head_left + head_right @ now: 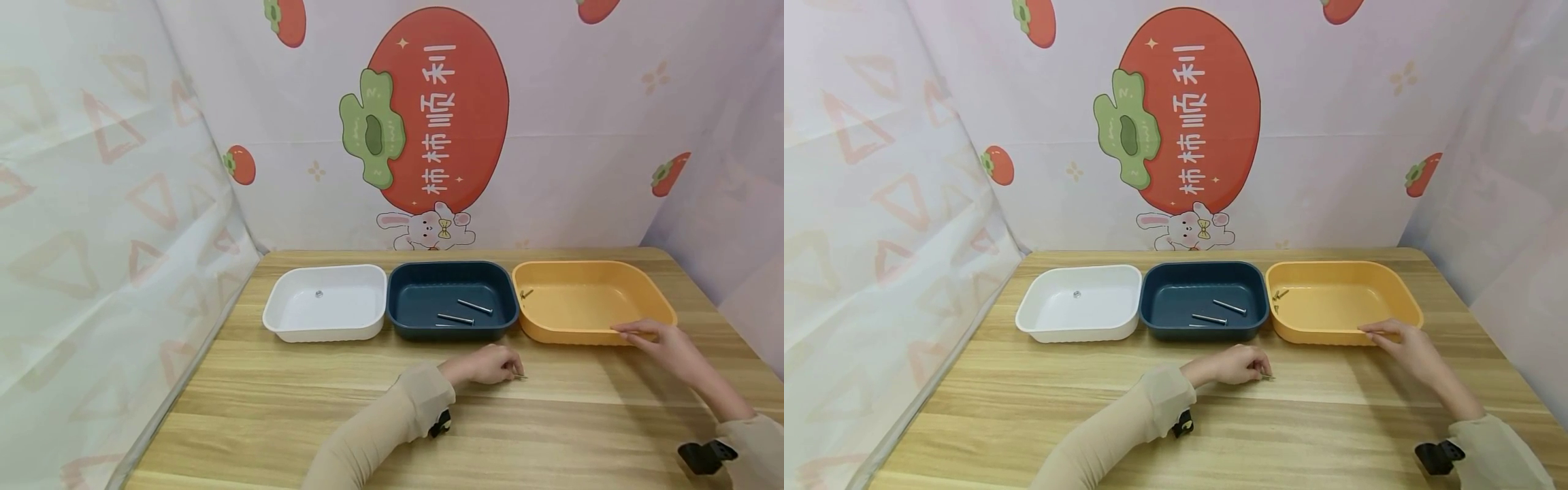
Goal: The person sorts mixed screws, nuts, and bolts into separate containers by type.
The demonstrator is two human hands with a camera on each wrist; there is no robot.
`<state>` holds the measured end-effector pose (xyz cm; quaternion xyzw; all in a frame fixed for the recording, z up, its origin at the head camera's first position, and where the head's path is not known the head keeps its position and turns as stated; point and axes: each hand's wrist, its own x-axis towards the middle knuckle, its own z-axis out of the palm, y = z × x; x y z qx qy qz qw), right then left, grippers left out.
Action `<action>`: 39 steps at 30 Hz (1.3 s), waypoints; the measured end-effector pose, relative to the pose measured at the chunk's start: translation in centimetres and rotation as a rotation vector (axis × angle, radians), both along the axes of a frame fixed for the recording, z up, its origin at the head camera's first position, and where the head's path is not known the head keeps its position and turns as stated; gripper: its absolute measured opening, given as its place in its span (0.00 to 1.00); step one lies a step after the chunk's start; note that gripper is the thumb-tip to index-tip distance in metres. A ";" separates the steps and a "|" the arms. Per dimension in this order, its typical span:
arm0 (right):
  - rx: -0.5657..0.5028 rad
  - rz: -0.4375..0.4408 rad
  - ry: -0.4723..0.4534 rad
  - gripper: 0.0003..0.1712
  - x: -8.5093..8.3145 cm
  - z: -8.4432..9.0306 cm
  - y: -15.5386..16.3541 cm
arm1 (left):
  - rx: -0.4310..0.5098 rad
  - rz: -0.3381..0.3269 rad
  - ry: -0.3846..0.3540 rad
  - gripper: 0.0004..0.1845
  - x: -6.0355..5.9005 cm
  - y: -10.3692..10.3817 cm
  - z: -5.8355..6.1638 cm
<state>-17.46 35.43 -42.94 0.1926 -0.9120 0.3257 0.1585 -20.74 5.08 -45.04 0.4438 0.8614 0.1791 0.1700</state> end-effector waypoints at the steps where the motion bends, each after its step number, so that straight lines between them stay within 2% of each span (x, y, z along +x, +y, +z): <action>1: -0.001 -0.003 -0.004 0.08 0.0 0.0 0.0 | 0.008 -0.001 0.003 0.08 0.0 0.0 0.0; 11: 0.002 -0.017 -0.019 0.08 0.1 0.0 0.0 | 0.075 0.015 0.024 0.08 0.5 0.5 0.3; 17: 0.001 -0.012 -0.008 0.08 0.0 -0.1 0.1 | 0.121 0.040 0.009 0.08 0.4 0.8 0.7; 27: -0.016 0.012 -0.012 0.08 0.0 -0.1 0.1 | 0.182 0.048 0.062 0.08 0.7 1.1 1.0; 31: -0.020 0.019 -0.009 0.08 0.0 -0.2 0.1 | 0.215 0.084 0.068 0.09 0.8 1.3 1.0; 39: -0.023 0.016 -0.003 0.08 -0.1 -0.3 0.1 | 0.286 0.164 0.034 0.09 1.1 1.9 1.5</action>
